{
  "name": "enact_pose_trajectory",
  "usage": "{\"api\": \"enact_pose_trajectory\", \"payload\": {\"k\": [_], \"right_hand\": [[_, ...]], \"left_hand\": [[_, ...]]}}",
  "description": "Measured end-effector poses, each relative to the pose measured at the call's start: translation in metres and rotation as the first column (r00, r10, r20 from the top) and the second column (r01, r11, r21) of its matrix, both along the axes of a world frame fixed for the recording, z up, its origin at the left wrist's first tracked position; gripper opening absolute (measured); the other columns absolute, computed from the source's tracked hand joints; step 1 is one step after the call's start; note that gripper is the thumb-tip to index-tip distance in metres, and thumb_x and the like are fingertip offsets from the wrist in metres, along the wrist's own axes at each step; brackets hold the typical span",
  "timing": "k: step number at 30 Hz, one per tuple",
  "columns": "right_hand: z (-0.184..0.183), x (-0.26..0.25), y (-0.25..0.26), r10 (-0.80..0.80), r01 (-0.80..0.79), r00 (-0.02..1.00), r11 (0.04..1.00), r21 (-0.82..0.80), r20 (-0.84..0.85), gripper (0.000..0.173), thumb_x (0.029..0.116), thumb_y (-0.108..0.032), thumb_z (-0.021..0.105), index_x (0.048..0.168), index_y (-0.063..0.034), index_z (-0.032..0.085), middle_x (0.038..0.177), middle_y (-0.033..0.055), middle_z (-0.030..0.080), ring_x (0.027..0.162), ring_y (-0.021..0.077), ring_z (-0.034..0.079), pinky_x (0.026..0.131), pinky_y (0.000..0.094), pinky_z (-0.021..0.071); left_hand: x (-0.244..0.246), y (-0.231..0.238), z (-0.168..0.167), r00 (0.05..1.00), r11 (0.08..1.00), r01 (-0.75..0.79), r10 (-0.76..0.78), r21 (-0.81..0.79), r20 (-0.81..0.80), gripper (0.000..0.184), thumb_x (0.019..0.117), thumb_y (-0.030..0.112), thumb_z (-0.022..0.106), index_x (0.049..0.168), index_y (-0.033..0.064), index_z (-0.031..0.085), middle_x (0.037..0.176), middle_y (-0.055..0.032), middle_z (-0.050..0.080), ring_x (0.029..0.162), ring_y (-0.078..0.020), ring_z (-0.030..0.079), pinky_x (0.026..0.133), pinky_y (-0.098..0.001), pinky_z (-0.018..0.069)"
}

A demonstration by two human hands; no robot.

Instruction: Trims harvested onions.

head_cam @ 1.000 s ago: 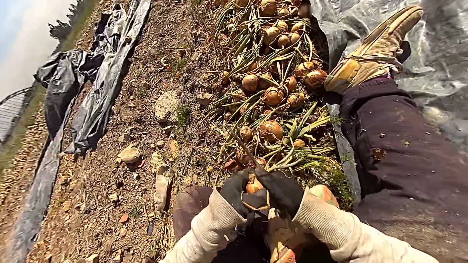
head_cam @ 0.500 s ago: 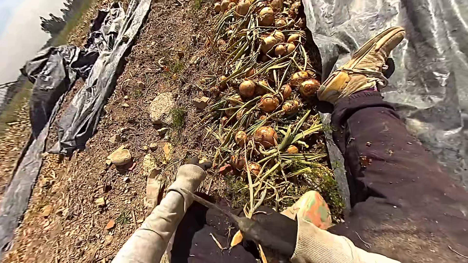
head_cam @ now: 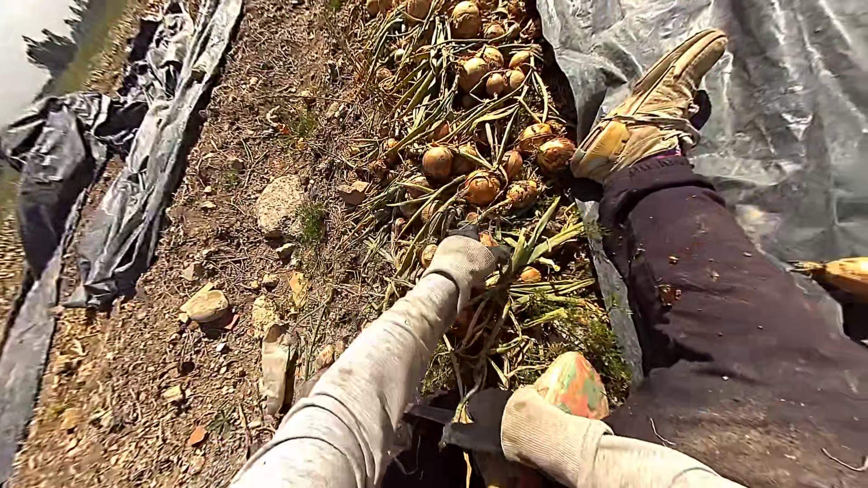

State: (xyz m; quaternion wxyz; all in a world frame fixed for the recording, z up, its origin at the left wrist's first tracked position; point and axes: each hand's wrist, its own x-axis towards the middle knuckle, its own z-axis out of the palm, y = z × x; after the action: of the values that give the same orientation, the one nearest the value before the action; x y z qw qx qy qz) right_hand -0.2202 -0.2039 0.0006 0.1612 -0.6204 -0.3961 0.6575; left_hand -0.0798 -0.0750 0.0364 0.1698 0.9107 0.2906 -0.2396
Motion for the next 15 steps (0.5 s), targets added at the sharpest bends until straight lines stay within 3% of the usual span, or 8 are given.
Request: {"api": "enact_pose_trajectory", "payload": {"k": [2, 4, 6, 9, 12, 14, 15], "right_hand": [[0.002, 0.004, 0.004, -0.062, 0.059, 0.997, 0.997, -0.054, -0.048, 0.068, 0.1023, -0.057, 0.048, 0.123, 0.0050, 0.066, 0.126, 0.0289, 0.064, 0.123, 0.0427, 0.060, 0.103, 0.0647, 0.0426], [-0.014, 0.005, 0.009, -0.133, 0.128, 0.988, 0.989, -0.076, -0.078, 0.068, 0.1022, -0.059, 0.047, 0.126, 0.0024, 0.065, 0.128, 0.0265, 0.064, 0.124, 0.0399, 0.060, 0.105, 0.0618, 0.0429], [-0.026, 0.009, 0.011, -0.186, 0.177, 0.976, 0.981, -0.084, -0.117, 0.068, 0.1037, -0.058, 0.044, 0.135, 0.0001, 0.061, 0.133, 0.0260, 0.061, 0.128, 0.0380, 0.057, 0.109, 0.0591, 0.0409], [-0.007, 0.039, 0.003, -0.288, 0.276, 0.952, 0.953, -0.123, -0.098, 0.069, 0.1059, -0.056, 0.040, 0.129, 0.0043, 0.063, 0.132, 0.0259, 0.061, 0.126, 0.0359, 0.058, 0.109, 0.0547, 0.0410], [0.011, 0.067, -0.008, -0.433, 0.422, 0.898, 0.897, -0.133, -0.072, 0.065, 0.1087, -0.052, 0.038, 0.129, 0.0057, 0.061, 0.128, 0.0263, 0.061, 0.121, 0.0349, 0.059, 0.106, 0.0530, 0.0428], [0.013, 0.083, -0.013, -0.542, 0.537, 0.836, 0.840, -0.084, -0.079, 0.059, 0.1098, -0.047, 0.038, 0.124, 0.0054, 0.063, 0.117, 0.0239, 0.064, 0.107, 0.0312, 0.063, 0.097, 0.0498, 0.0479], [0.017, 0.091, -0.017, -0.584, 0.581, 0.806, 0.812, -0.060, -0.102, 0.058, 0.1095, -0.048, 0.039, 0.119, 0.0035, 0.065, 0.105, 0.0193, 0.065, 0.094, 0.0264, 0.062, 0.088, 0.0461, 0.0510]], "left_hand": [[0.009, -0.005, -0.036, 0.992, 0.986, -0.043, 0.061, 0.161, -0.111, 0.102, 0.0712, 0.064, 0.080, 0.154, 0.0173, 0.041, 0.136, -0.0228, 0.059, 0.118, -0.0405, 0.064, 0.092, -0.0642, 0.0538], [0.010, -0.005, -0.048, 0.989, 0.975, -0.105, 0.123, 0.196, -0.080, 0.107, 0.0648, 0.060, 0.085, 0.153, 0.0195, 0.041, 0.137, -0.0223, 0.059, 0.121, -0.0400, 0.062, 0.092, -0.0626, 0.0542], [0.003, 0.008, -0.046, 0.986, 0.979, -0.167, 0.167, 0.117, 0.009, 0.104, 0.0617, 0.053, 0.091, 0.150, 0.0236, 0.046, 0.135, -0.0205, 0.062, 0.122, -0.0386, 0.062, 0.096, -0.0625, 0.0524], [-0.015, 0.028, -0.007, 0.934, 0.965, -0.246, 0.260, -0.085, 0.247, 0.100, 0.0632, 0.038, 0.095, 0.149, 0.0222, 0.047, 0.134, -0.0198, 0.062, 0.121, -0.0361, 0.062, 0.099, -0.0609, 0.0510], [-0.043, 0.037, 0.043, 0.699, 0.878, -0.267, 0.460, -0.397, 0.547, 0.102, 0.0595, 0.015, 0.096, 0.146, 0.0137, 0.042, 0.125, -0.0172, 0.063, 0.105, -0.0276, 0.067, 0.088, -0.0494, 0.0591], [-0.061, 0.027, 0.072, 0.523, 0.814, -0.199, 0.559, -0.545, 0.644, 0.110, 0.0542, 0.002, 0.092, 0.147, 0.0109, 0.034, 0.120, -0.0149, 0.062, 0.099, -0.0217, 0.068, 0.084, -0.0414, 0.0610], [-0.069, 0.022, 0.078, 0.463, 0.802, -0.158, 0.576, -0.576, 0.674, 0.113, 0.0517, 0.001, 0.092, 0.146, 0.0094, 0.031, 0.120, -0.0139, 0.061, 0.099, -0.0201, 0.067, 0.084, -0.0396, 0.0608]]}}
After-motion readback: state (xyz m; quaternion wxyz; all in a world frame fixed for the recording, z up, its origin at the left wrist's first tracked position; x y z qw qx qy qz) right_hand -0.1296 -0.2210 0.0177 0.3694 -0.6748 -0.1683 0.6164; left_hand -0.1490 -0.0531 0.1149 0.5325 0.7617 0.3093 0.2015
